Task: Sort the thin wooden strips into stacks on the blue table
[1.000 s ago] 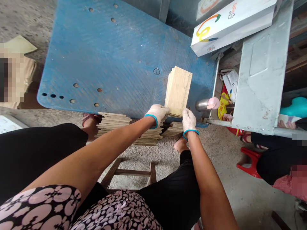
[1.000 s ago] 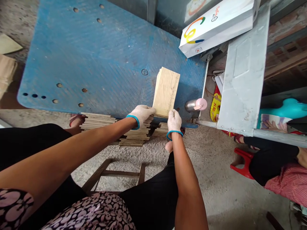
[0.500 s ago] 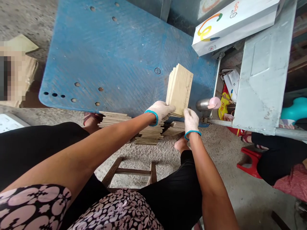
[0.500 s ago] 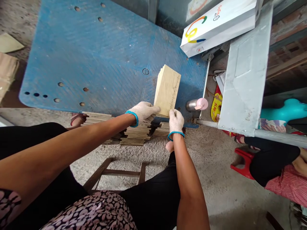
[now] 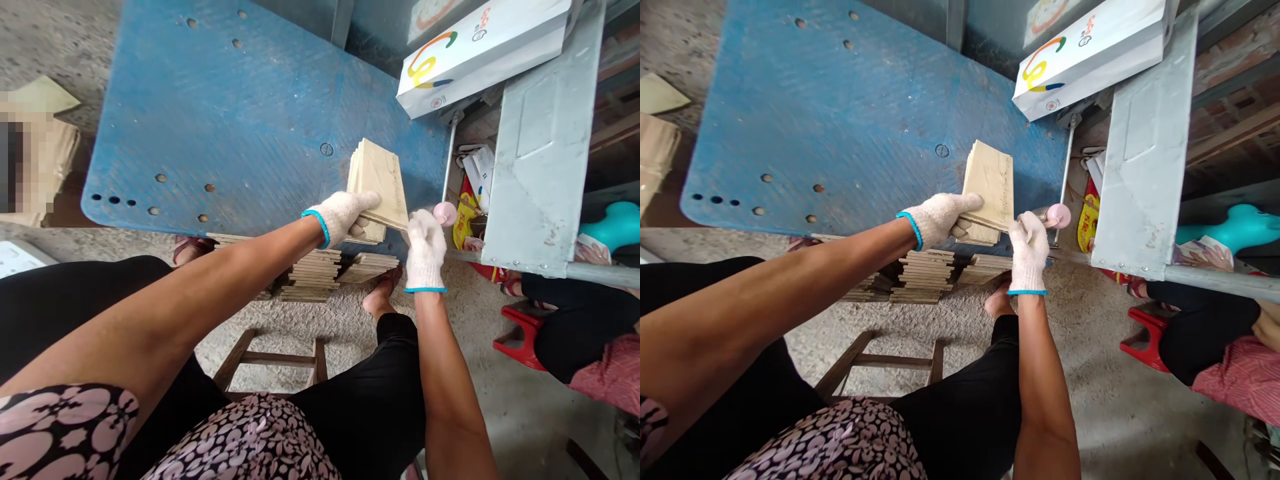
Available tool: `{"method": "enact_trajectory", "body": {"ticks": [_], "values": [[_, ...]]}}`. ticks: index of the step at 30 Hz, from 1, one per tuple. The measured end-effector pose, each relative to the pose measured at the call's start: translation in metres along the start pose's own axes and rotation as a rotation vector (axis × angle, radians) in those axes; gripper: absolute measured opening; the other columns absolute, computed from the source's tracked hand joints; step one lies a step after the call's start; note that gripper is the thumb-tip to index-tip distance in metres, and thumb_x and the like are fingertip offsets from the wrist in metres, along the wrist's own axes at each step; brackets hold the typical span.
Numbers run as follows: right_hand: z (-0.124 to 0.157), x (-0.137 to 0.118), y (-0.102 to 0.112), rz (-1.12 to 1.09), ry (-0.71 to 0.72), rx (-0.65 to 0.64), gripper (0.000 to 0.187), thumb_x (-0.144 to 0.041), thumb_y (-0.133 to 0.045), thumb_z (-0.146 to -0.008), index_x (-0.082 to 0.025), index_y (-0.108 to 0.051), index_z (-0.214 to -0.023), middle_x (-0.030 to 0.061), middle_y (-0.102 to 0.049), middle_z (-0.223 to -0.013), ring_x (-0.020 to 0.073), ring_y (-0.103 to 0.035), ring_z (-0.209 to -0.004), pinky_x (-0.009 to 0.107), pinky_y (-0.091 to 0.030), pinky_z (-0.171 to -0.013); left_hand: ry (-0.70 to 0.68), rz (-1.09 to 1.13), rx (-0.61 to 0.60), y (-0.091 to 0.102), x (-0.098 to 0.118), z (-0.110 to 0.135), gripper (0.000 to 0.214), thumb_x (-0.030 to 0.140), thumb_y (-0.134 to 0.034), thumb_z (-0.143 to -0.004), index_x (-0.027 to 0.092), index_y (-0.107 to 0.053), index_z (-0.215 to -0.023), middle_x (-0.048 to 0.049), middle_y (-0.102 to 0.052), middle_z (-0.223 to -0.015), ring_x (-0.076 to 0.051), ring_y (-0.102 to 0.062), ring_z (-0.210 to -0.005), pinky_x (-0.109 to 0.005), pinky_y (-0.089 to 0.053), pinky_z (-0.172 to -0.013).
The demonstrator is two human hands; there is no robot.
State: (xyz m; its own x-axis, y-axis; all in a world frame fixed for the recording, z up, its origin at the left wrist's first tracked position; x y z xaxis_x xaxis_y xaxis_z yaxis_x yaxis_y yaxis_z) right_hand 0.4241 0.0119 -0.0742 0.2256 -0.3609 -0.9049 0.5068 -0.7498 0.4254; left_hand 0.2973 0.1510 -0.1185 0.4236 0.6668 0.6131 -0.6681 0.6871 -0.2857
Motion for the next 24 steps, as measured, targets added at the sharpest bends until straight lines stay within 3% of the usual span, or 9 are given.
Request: {"method": "enact_trajectory", "body": {"ticks": [5, 8, 12, 17, 24], "values": [[0.03, -0.054, -0.001, 0.431, 0.323, -0.26, 0.074, -0.04, -0.073, -0.079, -0.018, -0.043, -0.143, 0.0141, -0.047, -0.144, 0.0307, -0.045, -0.134, 0.053, -0.039, -0.111, -0.027, 0.05, -0.021, 0.007, 0.007, 0.044, 0.024, 0.032, -0.062, -0.085, 0.016, -0.051, -0.071, 0.0024, -0.039, -0.051, -0.007, -0.033, -0.042, -0.024, -0.03, -0.043], [0.063, -0.084, -0.017, 0.666, 0.56, -0.343, 0.064, -0.033, -0.071, -0.081, -0.017, -0.048, -0.139, 0.0148, -0.049, -0.143, 0.032, -0.04, -0.138, 0.055, -0.035, -0.114, -0.073, 0.0, -0.029, 0.015, -0.001, 0.083, 0.028, 0.031, -0.061, -0.084, 0.016, -0.05, -0.064, 0.0006, -0.043, -0.05, -0.008, -0.036, -0.041, -0.023, -0.028, -0.041], [0.115, -0.11, -0.037, 0.83, 0.756, -0.412, 0.042, -0.026, -0.063, -0.086, -0.014, -0.058, -0.126, 0.0142, -0.059, -0.13, 0.0313, -0.048, -0.129, 0.055, -0.034, -0.114, -0.02, 0.049, -0.111, 0.017, -0.032, 0.129, 0.031, 0.038, -0.065, -0.08, 0.017, -0.049, -0.065, 0.002, -0.042, -0.049, -0.007, -0.033, -0.039, -0.021, -0.026, -0.039], [0.179, -0.131, -0.036, 0.891, 0.802, -0.356, 0.031, -0.014, -0.053, -0.088, -0.011, -0.062, -0.117, 0.0134, -0.064, -0.122, 0.0286, -0.053, -0.121, 0.05, -0.037, -0.113, -0.041, 0.041, -0.113, 0.017, -0.072, 0.174, 0.039, 0.05, -0.07, -0.073, 0.014, -0.055, -0.07, 0.0006, -0.047, -0.053, -0.007, -0.037, -0.041, -0.02, -0.028, -0.04], [0.243, -0.135, -0.014, 0.94, 0.705, -0.329, 0.032, -0.011, -0.052, -0.088, -0.01, -0.061, -0.119, 0.0135, -0.063, -0.123, 0.0286, -0.053, -0.117, 0.048, -0.042, -0.107, 0.071, 0.161, -0.13, -0.002, -0.123, 0.219, 0.047, 0.053, -0.079, -0.059, 0.015, -0.053, -0.068, 0.0032, -0.043, -0.049, -0.007, -0.036, -0.041, -0.019, -0.028, -0.04]]}}
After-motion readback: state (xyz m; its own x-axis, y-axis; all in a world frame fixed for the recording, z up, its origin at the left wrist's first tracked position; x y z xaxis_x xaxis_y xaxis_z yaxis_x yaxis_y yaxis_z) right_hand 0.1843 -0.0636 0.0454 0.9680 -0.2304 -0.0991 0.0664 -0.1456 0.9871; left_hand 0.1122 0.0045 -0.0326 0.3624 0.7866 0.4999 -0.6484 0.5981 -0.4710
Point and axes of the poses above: each hand's wrist, its own z-axis away from the middle knuckle, its own y-axis out of the back of the hand, x = y × z, the point moved 7 cm from there along -z, towards the middle knuckle
